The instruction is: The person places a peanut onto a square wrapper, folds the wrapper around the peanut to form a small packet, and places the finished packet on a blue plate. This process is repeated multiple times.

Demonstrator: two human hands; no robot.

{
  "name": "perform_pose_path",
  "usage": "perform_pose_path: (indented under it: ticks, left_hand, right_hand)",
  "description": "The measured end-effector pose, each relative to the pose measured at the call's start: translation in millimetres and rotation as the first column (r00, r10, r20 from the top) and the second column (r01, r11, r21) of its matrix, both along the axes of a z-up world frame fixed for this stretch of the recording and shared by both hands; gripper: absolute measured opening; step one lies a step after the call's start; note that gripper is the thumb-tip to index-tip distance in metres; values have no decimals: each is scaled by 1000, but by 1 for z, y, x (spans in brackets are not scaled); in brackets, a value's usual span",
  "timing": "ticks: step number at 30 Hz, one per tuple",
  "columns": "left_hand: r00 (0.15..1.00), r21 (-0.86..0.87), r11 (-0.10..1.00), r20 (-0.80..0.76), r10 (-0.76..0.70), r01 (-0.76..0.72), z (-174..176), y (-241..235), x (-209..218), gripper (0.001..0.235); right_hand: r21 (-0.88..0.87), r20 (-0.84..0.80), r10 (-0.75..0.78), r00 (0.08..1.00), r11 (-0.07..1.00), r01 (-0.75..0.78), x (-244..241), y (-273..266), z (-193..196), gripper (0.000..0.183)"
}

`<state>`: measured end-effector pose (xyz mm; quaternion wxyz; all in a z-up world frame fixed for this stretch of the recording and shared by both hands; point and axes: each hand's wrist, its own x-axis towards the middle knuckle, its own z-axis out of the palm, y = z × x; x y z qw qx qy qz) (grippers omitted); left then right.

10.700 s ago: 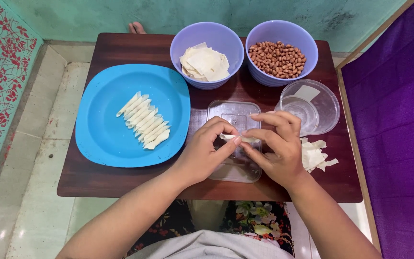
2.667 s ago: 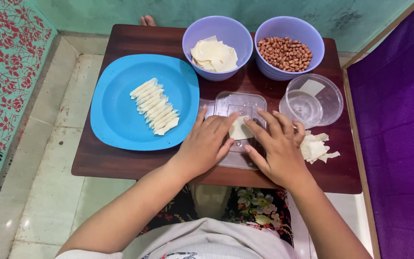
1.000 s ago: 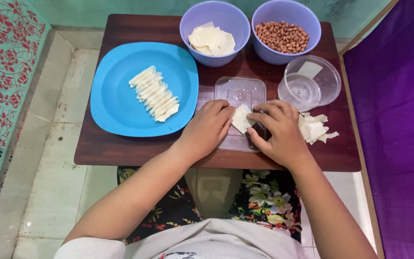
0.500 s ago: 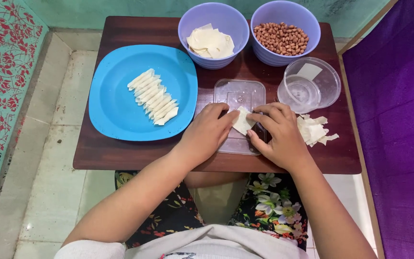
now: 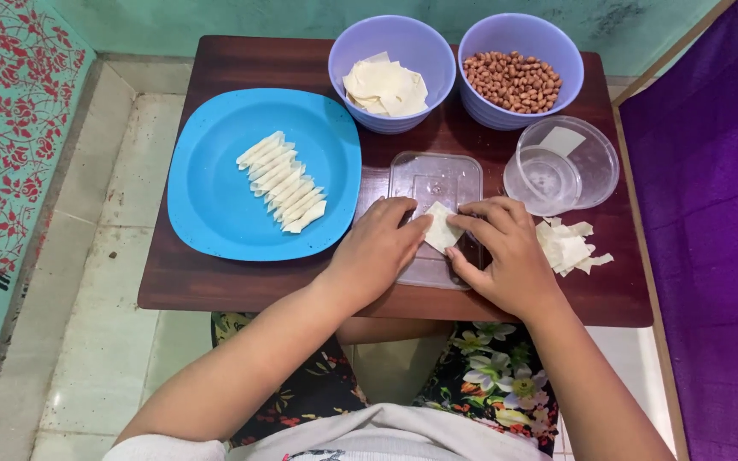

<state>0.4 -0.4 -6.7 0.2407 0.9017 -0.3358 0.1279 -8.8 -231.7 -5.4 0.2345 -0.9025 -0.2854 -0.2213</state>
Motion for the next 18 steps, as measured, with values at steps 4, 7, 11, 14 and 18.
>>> perform_pose_path:
  ticks: [4, 7, 11, 14, 18]
  left_hand:
    - [1000, -5, 1000, 2, 6, -6, 0, 0, -2, 29]
    - [1000, 0, 1000, 4, 21, -21, 4, 1, -4, 29]
    - [1000, -3, 1000, 15, 15, -15, 5, 0, -2, 28]
    - [1000, 2, 1000, 21, 22, -22, 5, -1, -4, 28]
    - [999, 6, 1000, 20, 31, -31, 4, -2, -4, 29]
  right_hand:
    - [1, -5, 9, 1000, 1000, -9, 0, 1, 1, 34]
    - [11, -8, 27, 1000, 1000, -27, 0, 2, 3, 33]
    - [13, 0, 32, 1000, 999, -32, 1, 1, 3, 33]
    - [4, -3, 32, 999, 999, -32, 0, 0, 2, 34]
    - [13, 9, 54, 998, 998, -54, 1, 1, 5, 35]
